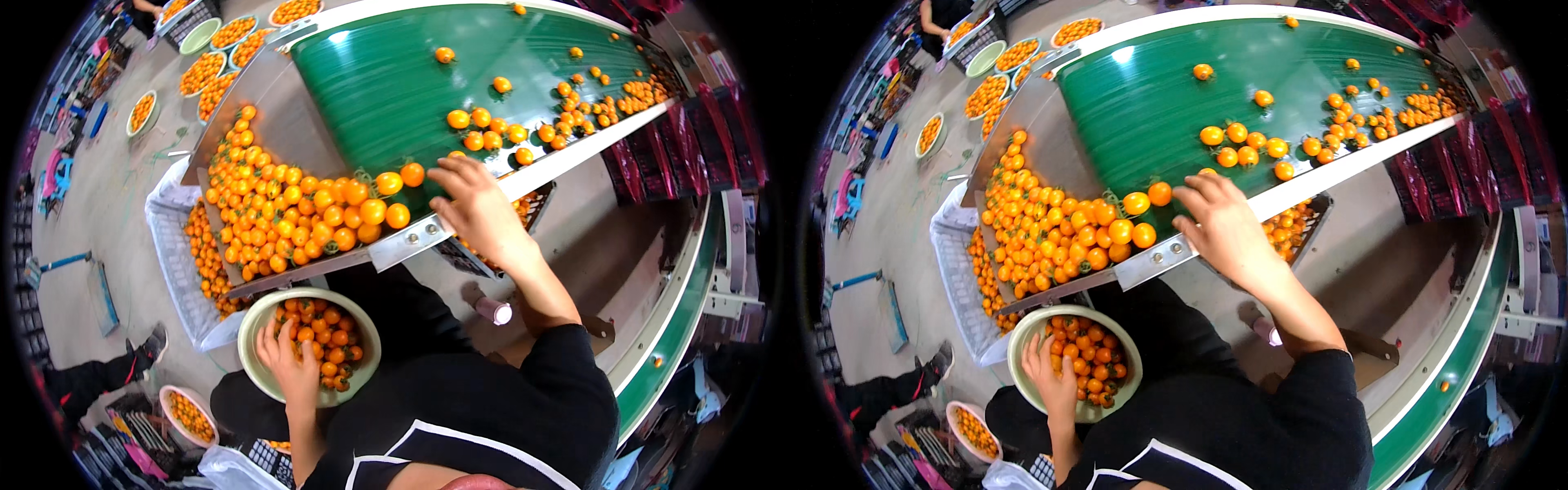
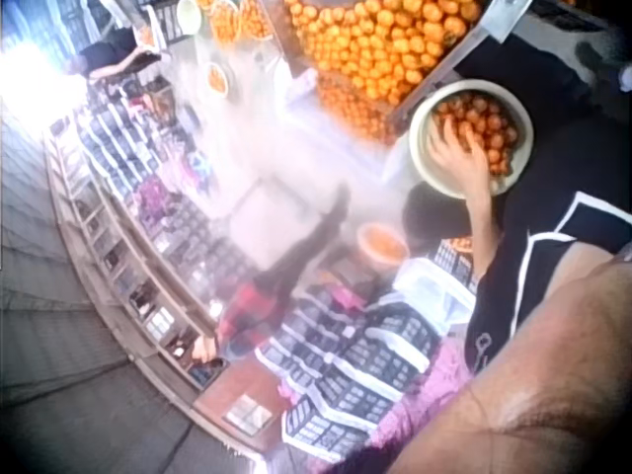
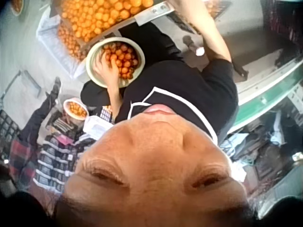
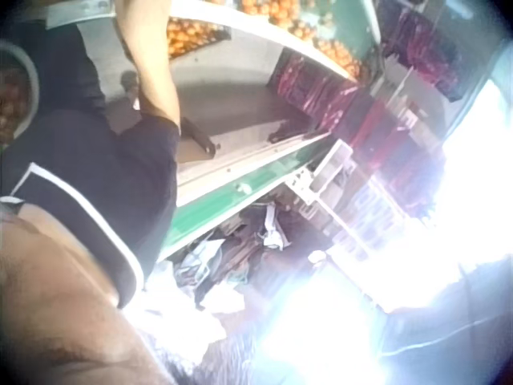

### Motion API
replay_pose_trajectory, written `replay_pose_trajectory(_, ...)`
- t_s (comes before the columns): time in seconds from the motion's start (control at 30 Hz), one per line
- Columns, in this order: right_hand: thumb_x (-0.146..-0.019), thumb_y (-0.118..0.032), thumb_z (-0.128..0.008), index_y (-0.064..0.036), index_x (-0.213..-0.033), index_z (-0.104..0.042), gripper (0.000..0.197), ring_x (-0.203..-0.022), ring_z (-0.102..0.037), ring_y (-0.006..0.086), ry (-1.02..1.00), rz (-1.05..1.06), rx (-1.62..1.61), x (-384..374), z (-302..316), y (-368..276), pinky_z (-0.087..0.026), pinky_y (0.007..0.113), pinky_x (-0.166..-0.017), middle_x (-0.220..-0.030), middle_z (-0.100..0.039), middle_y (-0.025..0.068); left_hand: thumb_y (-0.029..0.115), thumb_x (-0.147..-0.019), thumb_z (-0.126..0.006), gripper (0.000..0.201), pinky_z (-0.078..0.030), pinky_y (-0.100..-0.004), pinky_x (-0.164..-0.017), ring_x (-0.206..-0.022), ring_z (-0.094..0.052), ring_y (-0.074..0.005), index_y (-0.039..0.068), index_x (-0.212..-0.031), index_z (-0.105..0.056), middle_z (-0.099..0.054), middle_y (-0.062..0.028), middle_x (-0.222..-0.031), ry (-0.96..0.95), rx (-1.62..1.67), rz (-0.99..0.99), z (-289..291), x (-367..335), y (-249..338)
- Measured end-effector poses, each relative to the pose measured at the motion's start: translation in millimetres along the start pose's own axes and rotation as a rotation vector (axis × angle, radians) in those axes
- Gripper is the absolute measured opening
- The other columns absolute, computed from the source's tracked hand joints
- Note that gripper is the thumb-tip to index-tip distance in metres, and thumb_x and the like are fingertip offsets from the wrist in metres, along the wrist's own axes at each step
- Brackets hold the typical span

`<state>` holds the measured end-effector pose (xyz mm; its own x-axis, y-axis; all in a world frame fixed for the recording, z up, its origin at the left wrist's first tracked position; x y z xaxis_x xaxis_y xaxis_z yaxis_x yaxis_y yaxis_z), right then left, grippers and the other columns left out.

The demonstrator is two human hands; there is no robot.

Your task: The person sorts small orange tomatoes by hand, picking them from a conveyor belt and placing them into a pink bowl, and then pours the sorted tomatoes into other containers.

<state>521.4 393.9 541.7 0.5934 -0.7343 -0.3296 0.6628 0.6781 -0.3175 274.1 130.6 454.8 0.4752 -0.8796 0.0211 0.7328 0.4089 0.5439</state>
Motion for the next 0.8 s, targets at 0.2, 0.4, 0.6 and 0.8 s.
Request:
replay_pose_trajectory(0.2,-0.073,-0.009,-0.068,-0.0090,-0.095,-0.063,0.023,-0.092,-0.053,0.0281,-0.070,0.200,-0.090,-47.8,-41.6,-16.5,-0.043,0.038,-0.080,-0.091,-0.059,0.0070,0.001,-0.078,-0.064,0.033,-0.034,-0.0488,-0.106,-0.125,-0.044,-0.0400,0.002,-0.111,-0.063,-0.054,-0.0171,-0.129,0.039,0.139,-0.183,-10.0,-15.8,36.5)
replay_pose_trajectory(0.4,-0.071,-0.016,-0.073,-0.0095,-0.101,-0.064,0.032,-0.091,-0.054,0.0269,-0.173,0.223,-0.290,-48.0,-10.8,-50.7,-0.040,0.039,-0.079,-0.093,-0.062,0.0064,0.023,-0.096,-0.055,0.032,-0.051,-0.0408,-0.089,-0.111,-0.058,-0.0349,0.003,-0.120,-0.060,-0.057,-0.0201,-0.125,-0.391,1.230,0.268,-45.5,-6.9,24.6)
replay_pose_trajectory(0.6,-0.077,-0.005,-0.071,-0.0048,-0.110,-0.065,0.034,-0.102,-0.060,0.0317,-0.066,0.225,-0.443,-49.4,-4.5,-24.4,-0.048,0.040,-0.089,-0.108,-0.066,0.0120,0.034,-0.098,-0.052,0.036,-0.050,-0.0313,-0.068,-0.094,-0.059,-0.0247,0.006,-0.119,-0.055,-0.060,-0.0130,-0.107,-0.726,2.041,0.672,-56.4,-18.0,36.9)
replay_pose_trajectory(0.8,-0.080,-0.021,-0.070,-0.0087,-0.109,-0.067,0.032,-0.102,-0.057,0.0304,0.026,-0.011,0.055,-68.4,-12.5,51.2,-0.044,0.042,-0.089,-0.101,-0.065,0.0093,0.016,-0.093,-0.053,0.012,-0.046,-0.0271,-0.072,-0.085,-0.057,-0.0157,0.006,-0.099,-0.058,-0.060,-0.0064,-0.093,-0.503,1.643,0.737,-53.8,-6.6,27.1)
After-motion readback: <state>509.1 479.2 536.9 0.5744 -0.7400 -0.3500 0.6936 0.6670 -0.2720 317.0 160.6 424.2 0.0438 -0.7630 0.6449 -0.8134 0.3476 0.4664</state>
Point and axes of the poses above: each hand's wrist, its own x-axis away from the middle knuckle, its own z-axis out of the back of the hand, y = z × x, the point moved 4 cm from there along -x, towards the middle knuckle
